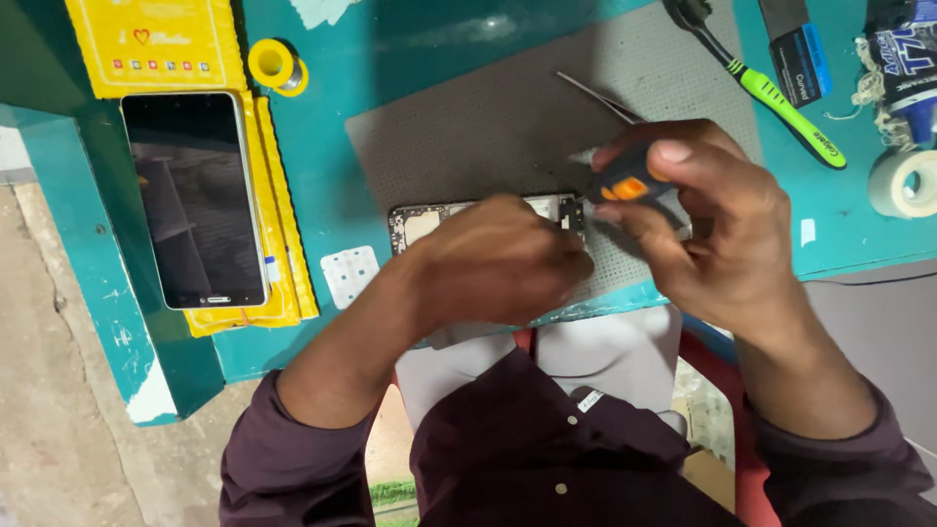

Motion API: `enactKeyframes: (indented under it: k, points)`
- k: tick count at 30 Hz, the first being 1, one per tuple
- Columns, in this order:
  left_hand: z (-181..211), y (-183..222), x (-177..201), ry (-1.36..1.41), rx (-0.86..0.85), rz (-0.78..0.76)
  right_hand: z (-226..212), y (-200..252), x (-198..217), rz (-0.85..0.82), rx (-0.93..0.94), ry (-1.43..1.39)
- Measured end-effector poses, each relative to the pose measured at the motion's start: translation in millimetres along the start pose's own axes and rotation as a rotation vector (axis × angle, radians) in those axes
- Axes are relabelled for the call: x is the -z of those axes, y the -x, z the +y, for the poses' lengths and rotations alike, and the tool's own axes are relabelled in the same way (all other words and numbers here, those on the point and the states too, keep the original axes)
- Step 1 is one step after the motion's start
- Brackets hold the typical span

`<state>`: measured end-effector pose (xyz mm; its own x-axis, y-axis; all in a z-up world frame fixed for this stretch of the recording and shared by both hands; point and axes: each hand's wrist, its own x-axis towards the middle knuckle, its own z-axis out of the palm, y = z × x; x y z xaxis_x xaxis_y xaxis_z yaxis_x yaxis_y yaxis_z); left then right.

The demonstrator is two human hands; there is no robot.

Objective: The person applies adhesive to a smartphone's internal frame. They use a screwdriver to remove screws from the device and tweezers to detach a small internal component.

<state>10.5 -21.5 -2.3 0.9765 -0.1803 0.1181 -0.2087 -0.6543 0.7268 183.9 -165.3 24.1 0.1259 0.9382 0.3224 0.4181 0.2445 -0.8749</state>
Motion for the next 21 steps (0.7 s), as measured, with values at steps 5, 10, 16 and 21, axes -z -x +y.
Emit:
enactKeyframes:
  k: [5, 10, 16, 21]
  points:
    - [-7.1, 14.5, 15.2, -0.023, 0.095, 0.253, 0.9, -2.3, 4.7, -0.022, 0.005, -0.055]
    - [-10.3, 13.0, 12.9, -0.001, -0.059, 0.285, 1.6, -2.6, 2.1, -0.032, 0.035, -0.022]
    - [-5.3, 2.5, 3.6, -0.033, -0.015, 0.135, 3.7, -5.1, 3.9, -0.063, 0.061, 0.004]
    - [-4.1, 3.0, 1.7, -0.057, -0.043, 0.060, 0.1, -3.3, 4.0, -0.061, 0.006, -0.016]
